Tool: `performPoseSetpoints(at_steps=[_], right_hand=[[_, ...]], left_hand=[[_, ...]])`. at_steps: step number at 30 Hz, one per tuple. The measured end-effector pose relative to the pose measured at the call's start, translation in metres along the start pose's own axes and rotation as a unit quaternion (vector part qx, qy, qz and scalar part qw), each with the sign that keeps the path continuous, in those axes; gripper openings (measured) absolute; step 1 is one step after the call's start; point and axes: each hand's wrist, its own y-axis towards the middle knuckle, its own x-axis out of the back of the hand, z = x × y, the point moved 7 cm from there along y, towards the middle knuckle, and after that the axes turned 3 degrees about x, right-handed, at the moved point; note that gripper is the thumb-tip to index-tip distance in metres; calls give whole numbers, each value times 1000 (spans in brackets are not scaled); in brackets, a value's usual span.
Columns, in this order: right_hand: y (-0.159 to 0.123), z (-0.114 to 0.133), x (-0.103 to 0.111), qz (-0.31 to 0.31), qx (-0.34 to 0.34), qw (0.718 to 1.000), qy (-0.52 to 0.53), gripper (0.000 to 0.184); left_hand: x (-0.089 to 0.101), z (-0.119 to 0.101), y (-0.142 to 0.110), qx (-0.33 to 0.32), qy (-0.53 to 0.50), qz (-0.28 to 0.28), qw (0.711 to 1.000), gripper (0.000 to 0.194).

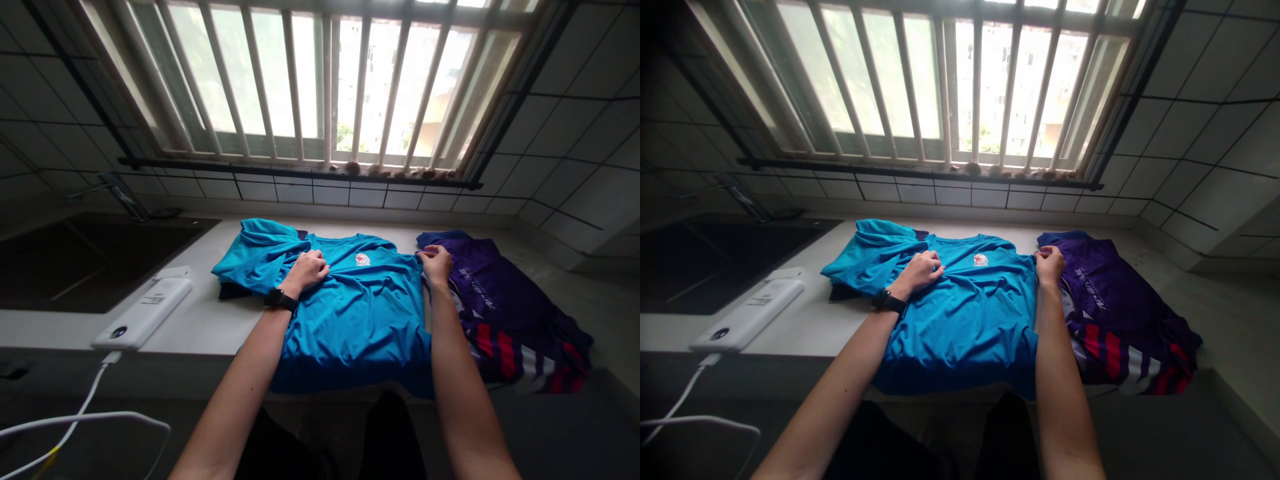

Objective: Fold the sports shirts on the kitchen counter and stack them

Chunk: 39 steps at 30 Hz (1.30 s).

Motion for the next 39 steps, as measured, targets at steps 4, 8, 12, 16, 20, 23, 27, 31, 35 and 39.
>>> performPoseSetpoints(at_steps=[4, 8, 12, 16, 20, 23, 27, 31, 35, 39], right_hand=[[9, -16, -7, 4, -47, 992, 118, 27], [17, -29, -7, -16, -82, 983, 162, 38], [15, -25, 6, -43, -111, 984, 135, 56], [7, -3, 34, -117, -58, 991, 0, 55], [1, 21, 21, -31, 29, 999, -25, 47], [-13, 39, -16, 135, 102, 985, -7, 43], [-52, 50, -66, 393, 173, 903, -18, 43], [-77, 53, -85, 494, 208, 844, -25, 47], [-76, 54, -90, 481, 212, 850, -25, 63], [-62, 49, -83, 398, 197, 891, -97, 68]], left_hand=[[1, 0, -1, 16, 14, 12, 1000, 38], [4, -2, -2, 26, 14, 18, 999, 37], [5, -3, -4, 35, 15, 33, 999, 36], [6, -4, -4, 37, 26, 40, 998, 37], [5, -4, -4, 34, 28, 43, 998, 36], [5, -5, -3, 30, 10, 44, 999, 32], [6, -9, -5, 15, -3, 55, 998, 31], [6, -15, -7, -12, -11, 71, 997, 23], [8, -13, -6, 26, 0, 74, 997, 14], [12, -11, -6, 62, 6, 64, 996, 13]])
